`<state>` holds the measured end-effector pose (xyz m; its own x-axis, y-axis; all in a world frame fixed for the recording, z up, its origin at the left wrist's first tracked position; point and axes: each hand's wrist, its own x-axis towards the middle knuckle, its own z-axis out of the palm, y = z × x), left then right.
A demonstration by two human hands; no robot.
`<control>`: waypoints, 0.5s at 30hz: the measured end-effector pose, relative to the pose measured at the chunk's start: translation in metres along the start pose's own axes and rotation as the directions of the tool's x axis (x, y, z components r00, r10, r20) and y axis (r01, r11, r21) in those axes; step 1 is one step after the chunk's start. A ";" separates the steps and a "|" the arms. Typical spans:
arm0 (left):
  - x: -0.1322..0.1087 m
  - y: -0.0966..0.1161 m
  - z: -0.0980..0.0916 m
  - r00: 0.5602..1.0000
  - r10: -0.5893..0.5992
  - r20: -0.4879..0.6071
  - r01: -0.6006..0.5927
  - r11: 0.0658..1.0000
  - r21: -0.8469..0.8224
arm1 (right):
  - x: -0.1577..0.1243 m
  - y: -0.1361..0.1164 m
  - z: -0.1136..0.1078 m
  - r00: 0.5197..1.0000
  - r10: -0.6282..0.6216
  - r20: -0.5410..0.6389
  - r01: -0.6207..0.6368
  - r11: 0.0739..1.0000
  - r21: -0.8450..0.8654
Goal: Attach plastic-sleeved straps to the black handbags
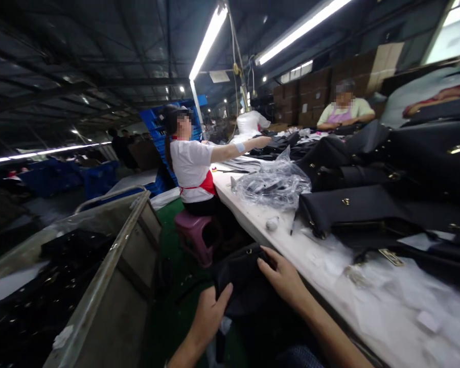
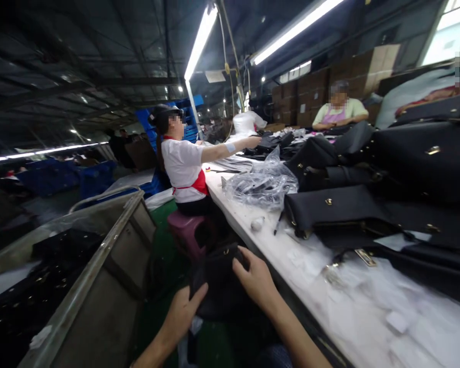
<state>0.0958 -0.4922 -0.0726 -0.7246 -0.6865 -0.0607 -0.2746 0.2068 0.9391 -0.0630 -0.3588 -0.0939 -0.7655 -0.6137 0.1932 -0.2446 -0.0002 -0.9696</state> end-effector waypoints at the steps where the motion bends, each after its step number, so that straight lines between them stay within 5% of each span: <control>1: 0.004 0.000 0.000 1.000 0.014 0.004 -0.014 1.000 -0.008 | 0.001 0.003 -0.003 1.000 0.001 -0.013 -0.001 0.999 -0.032; 9: 0.046 -0.007 -0.014 0.984 0.001 -0.180 -0.017 0.996 -0.089 | -0.016 0.022 -0.045 0.960 -0.126 -0.251 0.024 0.927 -0.374; 15: 0.097 0.005 -0.023 0.951 0.051 -0.306 -0.088 0.990 -0.111 | -0.039 0.083 -0.074 0.916 -0.271 -0.297 0.041 0.798 -0.601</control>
<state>0.0389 -0.5738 -0.0655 -0.5093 -0.8555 0.0935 -0.1376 0.1883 0.9724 -0.0977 -0.2766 -0.1712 -0.8113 -0.3278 0.4841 -0.5846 0.4491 -0.6757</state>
